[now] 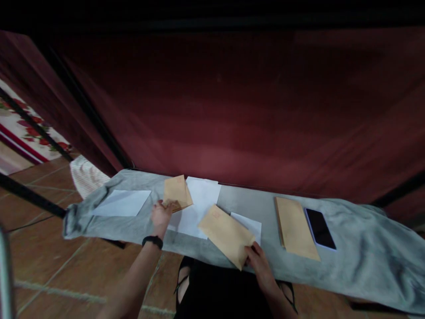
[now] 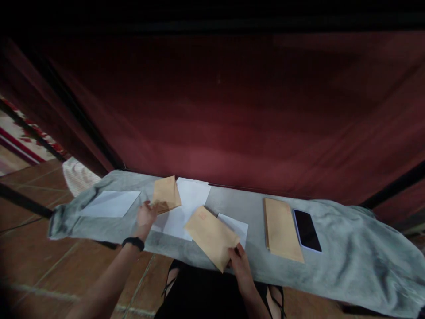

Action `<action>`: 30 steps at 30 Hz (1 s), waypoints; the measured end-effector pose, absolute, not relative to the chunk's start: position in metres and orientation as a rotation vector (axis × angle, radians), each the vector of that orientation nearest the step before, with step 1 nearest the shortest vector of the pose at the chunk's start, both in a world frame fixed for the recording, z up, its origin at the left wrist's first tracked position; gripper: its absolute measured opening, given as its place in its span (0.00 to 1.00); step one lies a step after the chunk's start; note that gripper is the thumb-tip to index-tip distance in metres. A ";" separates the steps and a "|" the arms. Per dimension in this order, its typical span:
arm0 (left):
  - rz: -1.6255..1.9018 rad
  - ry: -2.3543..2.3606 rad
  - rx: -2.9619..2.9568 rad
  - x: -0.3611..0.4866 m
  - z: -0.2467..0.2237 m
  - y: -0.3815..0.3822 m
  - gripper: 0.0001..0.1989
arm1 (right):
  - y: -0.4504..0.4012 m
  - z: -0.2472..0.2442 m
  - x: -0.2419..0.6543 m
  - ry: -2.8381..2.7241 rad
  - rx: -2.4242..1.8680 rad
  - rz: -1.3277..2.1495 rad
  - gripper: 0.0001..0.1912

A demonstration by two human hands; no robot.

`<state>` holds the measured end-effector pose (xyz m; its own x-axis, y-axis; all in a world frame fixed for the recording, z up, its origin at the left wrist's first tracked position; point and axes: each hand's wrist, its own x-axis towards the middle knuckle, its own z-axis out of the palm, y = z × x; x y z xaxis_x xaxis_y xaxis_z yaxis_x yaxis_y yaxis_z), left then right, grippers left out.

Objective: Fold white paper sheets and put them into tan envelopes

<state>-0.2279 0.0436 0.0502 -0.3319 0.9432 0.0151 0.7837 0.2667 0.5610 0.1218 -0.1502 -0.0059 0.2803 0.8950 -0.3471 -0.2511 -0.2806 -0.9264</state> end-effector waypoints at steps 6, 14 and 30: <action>0.412 1.230 2.382 -0.128 0.043 -0.037 0.60 | -0.143 0.012 0.124 -0.766 -1.286 1.246 0.20; 0.096 0.941 2.489 -0.059 0.028 -0.048 0.70 | -0.128 0.016 0.146 -0.902 -1.361 1.020 0.12; 0.078 1.162 2.794 -0.025 0.051 -0.080 0.55 | -0.141 0.004 0.161 -1.316 -1.981 0.456 0.25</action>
<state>-0.0248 -0.0798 0.0506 0.7049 0.7093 0.0033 0.7034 -0.6996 0.1255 0.1606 -0.1414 0.0043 0.4204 0.9030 0.0881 0.6546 -0.2347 -0.7186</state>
